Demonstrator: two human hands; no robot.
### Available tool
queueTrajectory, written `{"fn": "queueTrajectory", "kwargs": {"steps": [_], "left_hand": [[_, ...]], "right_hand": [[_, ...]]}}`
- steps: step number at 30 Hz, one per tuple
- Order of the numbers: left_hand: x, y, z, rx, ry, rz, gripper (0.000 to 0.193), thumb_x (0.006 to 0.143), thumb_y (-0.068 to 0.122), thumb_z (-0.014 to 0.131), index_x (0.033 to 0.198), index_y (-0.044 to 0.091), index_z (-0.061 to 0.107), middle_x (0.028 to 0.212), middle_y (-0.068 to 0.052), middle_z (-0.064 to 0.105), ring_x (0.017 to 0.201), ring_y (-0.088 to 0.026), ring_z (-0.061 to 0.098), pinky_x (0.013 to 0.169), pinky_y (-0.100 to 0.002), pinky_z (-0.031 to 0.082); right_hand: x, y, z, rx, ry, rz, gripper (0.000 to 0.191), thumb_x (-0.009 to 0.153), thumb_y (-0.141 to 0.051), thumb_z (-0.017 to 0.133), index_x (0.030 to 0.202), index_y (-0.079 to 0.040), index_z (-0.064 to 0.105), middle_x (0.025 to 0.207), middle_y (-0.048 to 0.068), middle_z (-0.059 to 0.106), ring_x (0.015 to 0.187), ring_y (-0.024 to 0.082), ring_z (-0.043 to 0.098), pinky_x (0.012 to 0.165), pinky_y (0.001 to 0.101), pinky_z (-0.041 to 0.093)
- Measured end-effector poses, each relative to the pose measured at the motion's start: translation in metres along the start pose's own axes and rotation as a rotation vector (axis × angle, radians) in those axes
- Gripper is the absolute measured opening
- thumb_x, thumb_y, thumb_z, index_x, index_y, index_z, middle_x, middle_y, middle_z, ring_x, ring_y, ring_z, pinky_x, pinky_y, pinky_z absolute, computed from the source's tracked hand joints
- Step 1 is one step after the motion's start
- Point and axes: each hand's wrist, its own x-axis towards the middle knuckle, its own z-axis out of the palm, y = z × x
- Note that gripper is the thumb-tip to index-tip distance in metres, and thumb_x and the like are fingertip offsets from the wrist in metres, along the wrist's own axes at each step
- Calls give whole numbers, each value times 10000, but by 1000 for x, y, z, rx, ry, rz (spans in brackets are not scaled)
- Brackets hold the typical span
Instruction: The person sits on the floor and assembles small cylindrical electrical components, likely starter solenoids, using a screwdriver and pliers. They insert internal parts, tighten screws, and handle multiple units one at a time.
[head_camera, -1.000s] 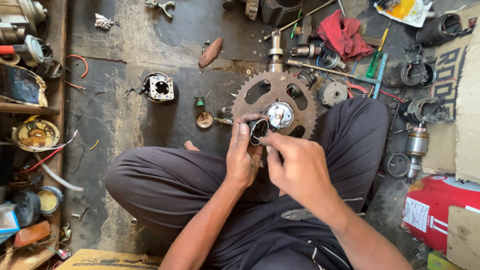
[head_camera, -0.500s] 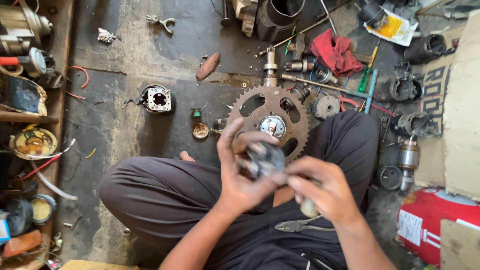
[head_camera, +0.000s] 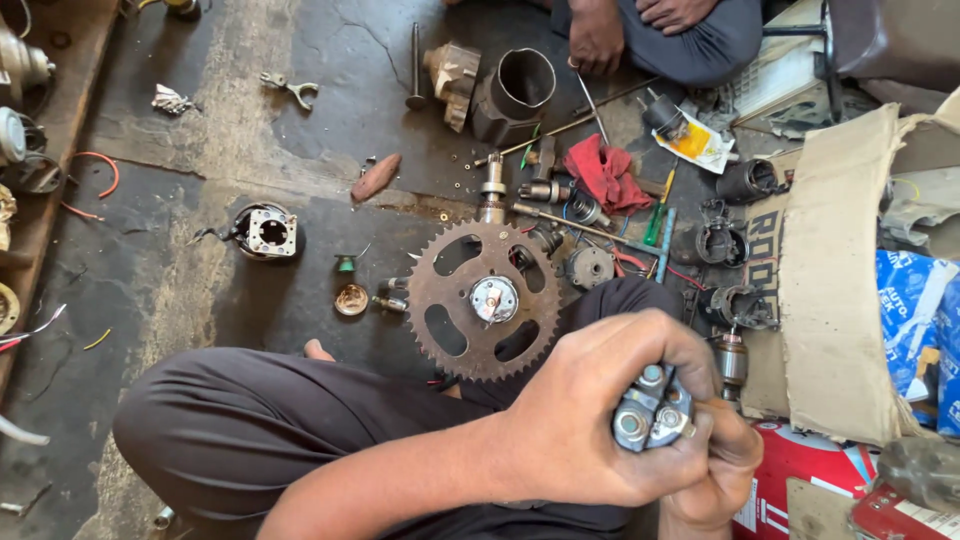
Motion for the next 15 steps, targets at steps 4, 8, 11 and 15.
{"fn": "queueTrajectory", "kwargs": {"steps": [4,8,11,15], "left_hand": [[-6,-1,2,-100,-10,-45,234,930,141,765,1054,67,582,979,-45,647,872,-169,707,800,-256,580],[-13,1,-1,-117,42,-80,277,937,156,777,1101,71,570,989,-48,654,861,-146,697,792,-253,581],[-14,-2,1,-83,105,-77,298,926,165,796,1079,67,559,980,-50,655,851,-136,695,781,-249,583],[-14,-8,2,-5,180,-62,324,941,170,823,1075,62,547,967,-45,651,810,-126,661,770,-237,578]], "right_hand": [[-11,-12,3,-70,79,71,250,1026,-162,695,1151,54,695,1102,181,720,995,175,693,976,322,535],[-11,-21,9,-185,97,18,194,1058,-131,723,1096,56,692,1128,201,736,969,164,707,966,305,552],[-5,-25,12,-197,91,33,222,1046,-115,737,1135,82,688,1136,218,735,979,166,707,975,307,552],[-2,-26,20,-167,170,100,357,1023,-126,749,1266,115,649,1138,219,726,1023,185,710,1019,329,545]]}}
